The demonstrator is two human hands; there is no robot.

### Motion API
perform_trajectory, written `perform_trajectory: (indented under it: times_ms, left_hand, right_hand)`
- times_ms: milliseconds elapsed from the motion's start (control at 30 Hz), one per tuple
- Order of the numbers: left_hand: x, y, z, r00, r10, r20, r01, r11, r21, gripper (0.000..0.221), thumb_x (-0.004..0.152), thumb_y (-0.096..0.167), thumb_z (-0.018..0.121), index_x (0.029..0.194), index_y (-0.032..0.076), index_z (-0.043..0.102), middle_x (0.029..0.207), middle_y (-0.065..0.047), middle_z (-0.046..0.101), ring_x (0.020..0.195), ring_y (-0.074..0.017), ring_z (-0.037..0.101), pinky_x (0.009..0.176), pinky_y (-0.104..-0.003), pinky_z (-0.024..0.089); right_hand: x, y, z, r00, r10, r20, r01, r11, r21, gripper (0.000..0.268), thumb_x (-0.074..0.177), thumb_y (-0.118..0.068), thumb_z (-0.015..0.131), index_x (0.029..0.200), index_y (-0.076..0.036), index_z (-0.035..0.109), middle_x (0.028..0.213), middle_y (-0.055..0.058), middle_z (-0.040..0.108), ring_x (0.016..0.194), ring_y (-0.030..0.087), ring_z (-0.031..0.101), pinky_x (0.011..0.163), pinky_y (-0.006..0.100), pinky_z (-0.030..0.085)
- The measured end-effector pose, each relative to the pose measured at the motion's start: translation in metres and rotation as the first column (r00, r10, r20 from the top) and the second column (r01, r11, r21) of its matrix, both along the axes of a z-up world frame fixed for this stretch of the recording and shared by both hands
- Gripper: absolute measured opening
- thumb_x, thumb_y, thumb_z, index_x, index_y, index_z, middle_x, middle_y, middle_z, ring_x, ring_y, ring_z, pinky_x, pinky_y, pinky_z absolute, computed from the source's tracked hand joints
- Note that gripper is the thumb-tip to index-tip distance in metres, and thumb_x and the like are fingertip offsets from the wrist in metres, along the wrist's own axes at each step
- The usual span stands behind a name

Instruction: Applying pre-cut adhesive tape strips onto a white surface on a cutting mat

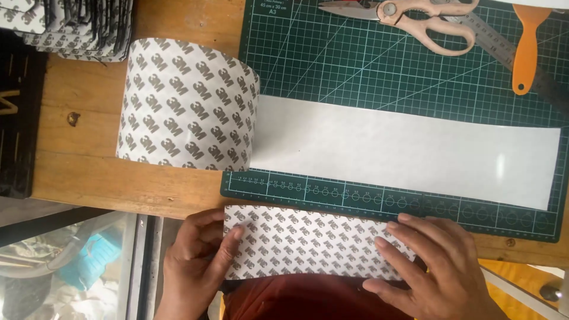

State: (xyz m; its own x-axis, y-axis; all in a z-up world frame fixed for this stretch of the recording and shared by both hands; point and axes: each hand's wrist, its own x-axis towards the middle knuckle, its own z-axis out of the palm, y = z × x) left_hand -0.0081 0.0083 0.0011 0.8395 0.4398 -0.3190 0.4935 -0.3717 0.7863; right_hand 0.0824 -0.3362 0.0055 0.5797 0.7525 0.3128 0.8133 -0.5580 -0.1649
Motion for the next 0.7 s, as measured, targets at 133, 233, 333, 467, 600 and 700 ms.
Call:
perform_trajectory:
  times_ms: [133, 233, 333, 467, 600, 700]
  left_hand:
    - [0.002, -0.001, -0.002, 0.997, 0.000, 0.073, -0.008, 0.994, 0.110, 0.046, 0.082, 0.027, 0.081, 0.120, 0.014, 0.058, 0.071, 0.003, 0.079, 0.055, -0.0045, 0.070, 0.052, -0.021, 0.053]
    - [0.009, -0.005, 0.009, 0.989, 0.025, 0.145, -0.029, 0.999, 0.027, 0.045, 0.084, 0.021, 0.078, 0.124, 0.016, 0.057, 0.074, -0.002, 0.082, 0.054, -0.0027, 0.068, 0.052, -0.018, 0.056]
    - [0.005, -0.003, 0.004, 0.987, 0.017, 0.158, -0.031, 0.996, 0.089, 0.039, 0.083, 0.020, 0.081, 0.118, 0.014, 0.067, 0.079, -0.001, 0.081, 0.070, -0.0042, 0.076, 0.067, -0.018, 0.059]
    - [0.005, -0.002, 0.000, 0.973, -0.040, 0.227, 0.019, 0.995, 0.097, 0.034, 0.086, 0.016, 0.078, 0.118, 0.010, 0.068, 0.067, 0.002, 0.070, 0.057, -0.0005, 0.060, 0.059, -0.015, 0.052]
    - [0.008, -0.005, 0.004, 0.978, -0.064, 0.197, 0.026, 0.981, 0.190, 0.036, 0.085, 0.018, 0.079, 0.120, 0.012, 0.072, 0.079, -0.001, 0.081, 0.068, -0.0019, 0.071, 0.068, -0.018, 0.057]
    - [0.007, -0.003, -0.003, 0.969, -0.106, 0.225, 0.038, 0.958, 0.285, 0.037, 0.085, 0.021, 0.080, 0.120, 0.013, 0.073, 0.077, 0.000, 0.079, 0.065, -0.0019, 0.068, 0.065, -0.019, 0.055]
  right_hand:
    - [-0.010, -0.012, -0.024, 0.995, -0.055, 0.085, 0.052, 0.998, 0.034, 0.064, 0.086, -0.069, 0.074, 0.122, -0.017, 0.067, 0.129, 0.008, 0.067, 0.124, 0.029, 0.061, 0.104, 0.052, 0.047]
    - [-0.010, -0.010, -0.030, 0.990, -0.063, 0.127, 0.056, 0.997, 0.059, 0.053, 0.092, -0.057, 0.071, 0.123, -0.013, 0.067, 0.129, 0.008, 0.069, 0.124, 0.028, 0.063, 0.103, 0.050, 0.048]
    - [-0.015, -0.010, -0.034, 0.989, -0.099, 0.111, 0.088, 0.991, 0.097, 0.046, 0.094, -0.050, 0.070, 0.123, -0.014, 0.067, 0.128, 0.008, 0.069, 0.123, 0.029, 0.063, 0.107, 0.050, 0.046]
    - [-0.018, -0.018, -0.045, 0.989, -0.098, 0.107, 0.083, 0.987, 0.135, 0.041, 0.096, -0.046, 0.067, 0.123, -0.016, 0.067, 0.126, 0.011, 0.067, 0.122, 0.031, 0.062, 0.107, 0.052, 0.050]
    - [-0.021, -0.023, -0.051, 0.991, -0.108, 0.078, 0.091, 0.975, 0.202, 0.041, 0.097, -0.042, 0.069, 0.124, -0.012, 0.067, 0.125, 0.011, 0.061, 0.121, 0.031, 0.060, 0.109, 0.052, 0.052]
    - [-0.022, -0.024, -0.051, 0.989, -0.124, 0.086, 0.102, 0.971, 0.217, 0.039, 0.097, -0.038, 0.069, 0.124, -0.010, 0.067, 0.125, 0.012, 0.062, 0.121, 0.031, 0.061, 0.110, 0.051, 0.053]
